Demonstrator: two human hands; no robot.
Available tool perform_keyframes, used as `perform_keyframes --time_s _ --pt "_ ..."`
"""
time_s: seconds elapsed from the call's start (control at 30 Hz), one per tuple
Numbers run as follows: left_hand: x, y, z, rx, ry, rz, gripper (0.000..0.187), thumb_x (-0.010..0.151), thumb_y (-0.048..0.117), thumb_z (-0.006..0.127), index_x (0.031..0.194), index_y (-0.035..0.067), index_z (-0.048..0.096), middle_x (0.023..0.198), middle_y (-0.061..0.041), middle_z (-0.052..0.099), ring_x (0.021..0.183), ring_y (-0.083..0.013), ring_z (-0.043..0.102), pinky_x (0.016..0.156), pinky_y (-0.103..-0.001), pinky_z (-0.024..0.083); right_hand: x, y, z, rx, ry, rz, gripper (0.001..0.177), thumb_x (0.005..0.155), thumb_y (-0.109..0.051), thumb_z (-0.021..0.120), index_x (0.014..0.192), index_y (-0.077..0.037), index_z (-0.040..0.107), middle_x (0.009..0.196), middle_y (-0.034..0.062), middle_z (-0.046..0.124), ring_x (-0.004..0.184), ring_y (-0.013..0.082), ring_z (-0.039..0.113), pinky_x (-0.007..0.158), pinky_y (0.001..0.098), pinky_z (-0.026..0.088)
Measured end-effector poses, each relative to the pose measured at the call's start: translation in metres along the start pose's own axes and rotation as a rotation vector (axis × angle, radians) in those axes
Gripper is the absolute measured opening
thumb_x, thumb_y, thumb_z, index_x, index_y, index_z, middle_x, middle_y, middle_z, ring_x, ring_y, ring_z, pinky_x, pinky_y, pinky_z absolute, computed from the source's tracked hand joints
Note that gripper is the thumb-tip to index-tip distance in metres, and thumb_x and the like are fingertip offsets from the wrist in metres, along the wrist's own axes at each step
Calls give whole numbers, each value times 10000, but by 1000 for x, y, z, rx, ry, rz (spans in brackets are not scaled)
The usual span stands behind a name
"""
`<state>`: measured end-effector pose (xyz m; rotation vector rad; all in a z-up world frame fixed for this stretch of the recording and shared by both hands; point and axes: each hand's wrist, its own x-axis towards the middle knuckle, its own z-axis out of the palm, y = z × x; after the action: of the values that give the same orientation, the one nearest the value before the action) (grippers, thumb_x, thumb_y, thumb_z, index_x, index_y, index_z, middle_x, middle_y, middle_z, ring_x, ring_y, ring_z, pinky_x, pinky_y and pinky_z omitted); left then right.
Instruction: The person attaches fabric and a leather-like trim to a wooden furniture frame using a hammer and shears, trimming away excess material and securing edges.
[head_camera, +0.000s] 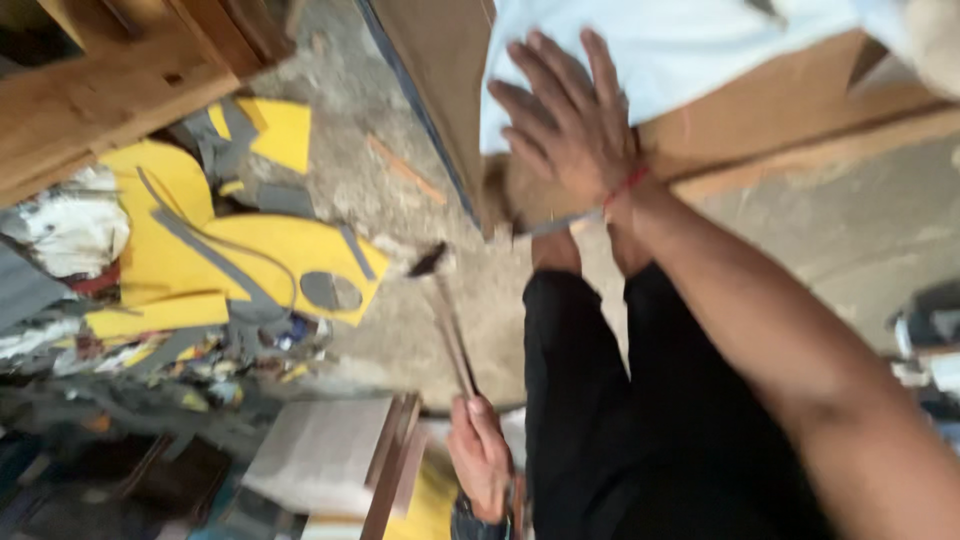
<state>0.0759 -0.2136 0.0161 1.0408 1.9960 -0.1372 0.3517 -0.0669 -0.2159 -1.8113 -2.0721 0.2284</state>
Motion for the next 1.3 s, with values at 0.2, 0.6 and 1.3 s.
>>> perform_keyframes --time_s 0.2,0.6,1.3 --pt "3 15 -4 -490 -114 387 239 1105 242 599 1045 16 546 831 -138 560 727 -178 618 650 -397 531 3 4 -1 68 15 9 416 1126 -393 595 1483 -185 644 1656 86 425 1629 238 258 1345 532 50" --pt "20 -12 25 56 -207 83 515 1078 464 344 950 25 579 533 -75 479 448 -209 437 441 -389 344 1 4 4 -31 25 -18 423 1125 -360 642 1510 -187 625 1671 102 383 1597 235 252 1361 558 24" --pt "23 -44 10 -491 -235 553 362 1013 332 554 841 17 601 556 -82 482 468 -160 405 461 -316 306 -4 5 6 -23 61 -2 389 1146 -358 633 1506 -211 620 1677 67 388 1598 202 250 1382 513 44"
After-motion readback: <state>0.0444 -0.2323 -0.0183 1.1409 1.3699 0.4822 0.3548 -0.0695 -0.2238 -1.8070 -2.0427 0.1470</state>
